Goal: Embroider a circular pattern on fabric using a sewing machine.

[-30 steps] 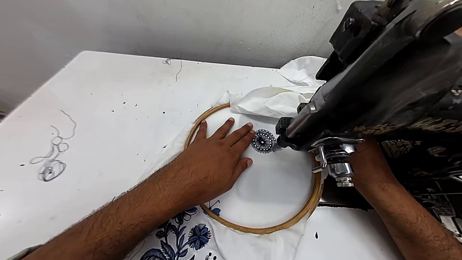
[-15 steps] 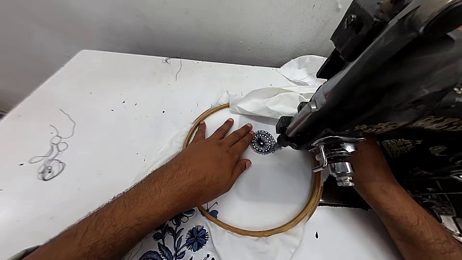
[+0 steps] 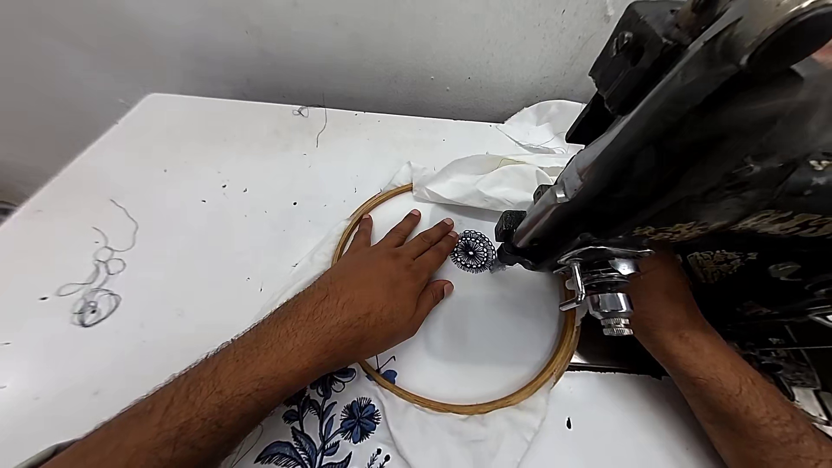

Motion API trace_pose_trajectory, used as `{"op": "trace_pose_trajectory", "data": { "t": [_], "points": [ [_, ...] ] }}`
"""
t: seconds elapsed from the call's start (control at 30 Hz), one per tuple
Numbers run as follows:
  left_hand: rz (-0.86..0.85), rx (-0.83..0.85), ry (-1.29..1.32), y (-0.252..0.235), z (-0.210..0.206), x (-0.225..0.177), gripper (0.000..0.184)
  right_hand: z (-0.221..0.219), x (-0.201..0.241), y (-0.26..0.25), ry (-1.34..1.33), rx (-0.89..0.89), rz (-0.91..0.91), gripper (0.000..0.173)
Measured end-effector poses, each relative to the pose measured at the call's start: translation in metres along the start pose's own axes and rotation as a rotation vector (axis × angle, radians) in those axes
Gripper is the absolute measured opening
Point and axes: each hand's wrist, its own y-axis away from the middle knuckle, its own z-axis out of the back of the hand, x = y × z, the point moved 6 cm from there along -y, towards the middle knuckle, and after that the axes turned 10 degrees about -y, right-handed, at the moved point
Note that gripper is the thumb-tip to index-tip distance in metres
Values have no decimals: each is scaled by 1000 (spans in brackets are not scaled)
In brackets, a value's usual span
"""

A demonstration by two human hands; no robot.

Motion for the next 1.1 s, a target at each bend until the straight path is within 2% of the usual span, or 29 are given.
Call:
{"op": "trace_pose_trajectory", "data": {
  "t": [0.27, 0.47, 0.67, 0.8, 1.0, 1.1],
  "points": [
    [-11, 12, 0, 0, 1, -3, 62, 1, 2, -2, 4, 15, 39, 21],
    [-3, -15, 4, -2, -1, -1, 62, 1, 4, -2, 23, 6, 68, 26],
    [-12, 23, 4, 0, 0, -3, 62, 3, 5, 1, 46, 33, -54, 17],
    [-6, 20, 0, 0, 0, 0, 62, 1, 3, 1, 0, 15, -61, 26],
    [-20, -11, 15, -3, -1, -3, 62, 3, 2, -2, 13, 13, 15, 20],
    [-17, 22, 8, 0, 1, -1, 62, 1, 0, 0, 11, 11, -15, 21]
  ]
}}
